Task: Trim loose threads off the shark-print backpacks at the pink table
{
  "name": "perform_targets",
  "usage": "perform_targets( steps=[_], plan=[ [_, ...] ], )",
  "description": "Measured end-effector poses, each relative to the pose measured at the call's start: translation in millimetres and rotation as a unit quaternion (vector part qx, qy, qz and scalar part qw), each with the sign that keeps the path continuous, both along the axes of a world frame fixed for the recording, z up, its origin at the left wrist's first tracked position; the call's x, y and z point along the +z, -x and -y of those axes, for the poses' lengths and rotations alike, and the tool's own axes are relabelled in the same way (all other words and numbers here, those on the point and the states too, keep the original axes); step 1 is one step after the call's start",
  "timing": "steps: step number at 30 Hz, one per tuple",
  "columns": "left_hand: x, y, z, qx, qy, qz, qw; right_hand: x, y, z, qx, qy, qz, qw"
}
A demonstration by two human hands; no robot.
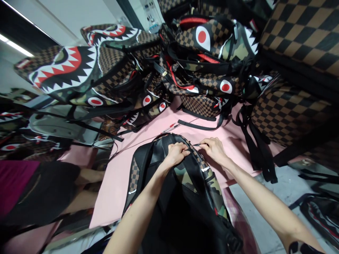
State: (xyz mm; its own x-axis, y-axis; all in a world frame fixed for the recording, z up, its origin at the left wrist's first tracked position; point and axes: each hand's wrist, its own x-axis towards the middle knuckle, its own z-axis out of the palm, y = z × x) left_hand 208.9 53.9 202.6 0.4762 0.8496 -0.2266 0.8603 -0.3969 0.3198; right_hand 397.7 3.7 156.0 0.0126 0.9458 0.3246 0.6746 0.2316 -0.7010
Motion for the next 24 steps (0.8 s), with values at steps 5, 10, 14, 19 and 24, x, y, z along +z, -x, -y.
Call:
perform_targets(
  steps=[5, 10, 14, 19, 24],
  plan=[
    [-1.4, 0.1, 1.1, 0.006, -0.001, -0.004, 1.000, -5.4, 0.6, 5.2, -0.005, 0.025, -0.034, 0.999],
    [-5.4, 2.5, 4.3, -0.003, -0.033, 0.015, 0.999, -14.8, 22.1, -6.6, -0.034, 0.126, -0.298, 0.946],
    [-7.2, 3.9, 10.6, -0.003, -0.048, 0.031, 0.998, -22.9, 48.9, -27.5, -0.042, 0.183, -0.361, 0.913],
    [-7.8, 6.9, 19.2, 0.015, -0.073, 0.036, 0.997, -18.7, 70.6, -58.7, -0.067, 0.191, -0.280, 0.938],
    [-9.4, 14.4, 17.4, 0.019, -0.052, 0.045, 0.997, -11.8, 76.4, -82.3, -0.062, 0.212, -0.277, 0.935]
  ],
)
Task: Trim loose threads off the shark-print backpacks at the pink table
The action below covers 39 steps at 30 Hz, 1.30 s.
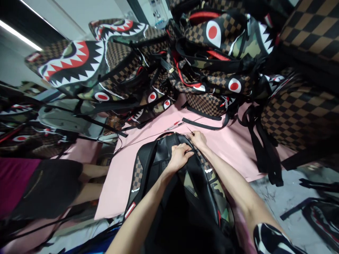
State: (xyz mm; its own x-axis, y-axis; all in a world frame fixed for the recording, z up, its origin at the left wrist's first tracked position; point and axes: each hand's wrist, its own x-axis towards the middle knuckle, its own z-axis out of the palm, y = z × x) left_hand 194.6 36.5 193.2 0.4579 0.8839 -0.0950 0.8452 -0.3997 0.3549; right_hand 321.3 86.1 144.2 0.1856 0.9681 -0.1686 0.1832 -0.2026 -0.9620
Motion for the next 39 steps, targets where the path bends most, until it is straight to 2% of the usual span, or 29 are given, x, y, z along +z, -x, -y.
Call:
perform_targets(
  steps=[3, 6, 8, 11, 13, 16, 18, 20, 24, 29, 34, 39],
  plan=[
    [-2.2, 4.4, -4.0, -0.011, 0.019, 0.020, 1.000, -5.5, -6.4, 24.2, 0.007, -0.008, -0.023, 1.000],
    [-3.4, 6.5, -5.8, -0.019, 0.021, 0.031, 0.999, -15.2, -20.7, 85.1, 0.001, -0.009, -0.050, 0.999],
    [-1.0, 6.4, -1.3, -0.014, -0.015, 0.031, 0.999, -21.4, -30.7, 132.5, -0.043, 0.018, -0.089, 0.995],
    [6.6, 7.2, 21.6, -0.015, -0.102, 0.038, 0.994, -28.1, -39.0, 187.8, -0.137, 0.050, -0.119, 0.982],
    [9.6, 10.5, 48.9, -0.061, -0.131, 0.031, 0.989, -30.6, -39.4, 206.8, -0.141, 0.052, -0.085, 0.985],
    [4.6, 20.4, 97.2, -0.152, -0.118, 0.001, 0.981, -32.5, -37.2, 213.8, -0.111, 0.052, -0.037, 0.992],
    [-3.0, 28.9, 123.8, -0.154, -0.109, -0.009, 0.982, -33.4, -37.1, 212.0, -0.100, 0.053, -0.046, 0.992],
    [-9.9, 36.5, 139.7, -0.131, -0.104, -0.011, 0.986, -34.0, -38.5, 210.2, -0.091, 0.058, -0.060, 0.992],
    [-13.6, 44.0, 145.6, -0.124, -0.094, -0.003, 0.988, -33.9, -40.2, 211.5, -0.077, 0.063, -0.063, 0.993],
    [-11.4, 43.6, 148.3, -0.115, -0.106, -0.003, 0.988, -31.4, -37.8, 216.0, -0.078, 0.051, -0.049, 0.994],
    [-16.1, 42.8, 154.0, -0.105, -0.111, 0.003, 0.988, -30.1, -34.7, 217.7, -0.097, 0.043, -0.038, 0.994],
    [-15.8, 43.3, 156.1, -0.093, -0.106, 0.018, 0.990, -25.3, -36.2, 220.6, -0.088, 0.058, -0.047, 0.993]
  ],
)
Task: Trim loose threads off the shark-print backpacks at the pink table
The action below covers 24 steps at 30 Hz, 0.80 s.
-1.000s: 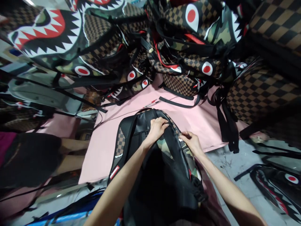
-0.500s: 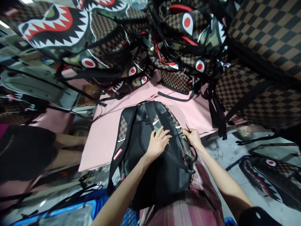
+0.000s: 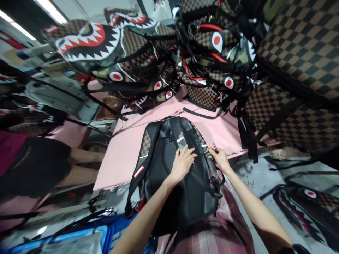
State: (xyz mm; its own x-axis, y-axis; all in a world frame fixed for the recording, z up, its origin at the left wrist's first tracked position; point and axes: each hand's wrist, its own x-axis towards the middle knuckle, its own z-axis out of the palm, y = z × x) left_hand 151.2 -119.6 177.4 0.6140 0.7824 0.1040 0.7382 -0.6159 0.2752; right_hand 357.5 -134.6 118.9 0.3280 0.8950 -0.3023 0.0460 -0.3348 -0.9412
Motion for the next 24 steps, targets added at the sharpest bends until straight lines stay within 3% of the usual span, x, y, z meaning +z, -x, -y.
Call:
perform_targets(
  steps=[5, 8, 10, 14, 18, 21, 24],
  plan=[
    [-4.5, 6.5, 4.5, 0.016, 0.014, 0.031, 0.999, 12.0, -23.1, -25.8, -0.010, -0.006, 0.015, 1.000],
    [-14.4, 10.8, 3.6, 0.028, 0.015, 0.071, 0.997, 23.9, -32.3, -73.9, 0.050, -0.042, 0.093, 0.994],
    [-21.6, 13.5, 0.7, 0.030, 0.019, 0.093, 0.995, 35.0, -27.4, -118.6, 0.105, -0.073, 0.202, 0.971],
    [-35.7, 18.4, -9.8, 0.031, 0.006, 0.111, 0.993, 53.3, 11.4, -226.9, 0.193, -0.115, 0.408, 0.885],
    [-49.8, 21.2, -23.7, 0.016, -0.029, 0.115, 0.993, 46.8, 72.1, -326.8, 0.268, -0.124, 0.485, 0.823],
    [-55.0, 23.6, -31.2, 0.017, -0.027, 0.118, 0.992, 29.8, 112.6, -371.4, 0.318, -0.117, 0.518, 0.786],
    [-49.2, 26.9, -34.6, 0.024, 0.015, 0.120, 0.992, 19.3, 132.7, -387.1, 0.351, -0.106, 0.535, 0.761]
  ],
)
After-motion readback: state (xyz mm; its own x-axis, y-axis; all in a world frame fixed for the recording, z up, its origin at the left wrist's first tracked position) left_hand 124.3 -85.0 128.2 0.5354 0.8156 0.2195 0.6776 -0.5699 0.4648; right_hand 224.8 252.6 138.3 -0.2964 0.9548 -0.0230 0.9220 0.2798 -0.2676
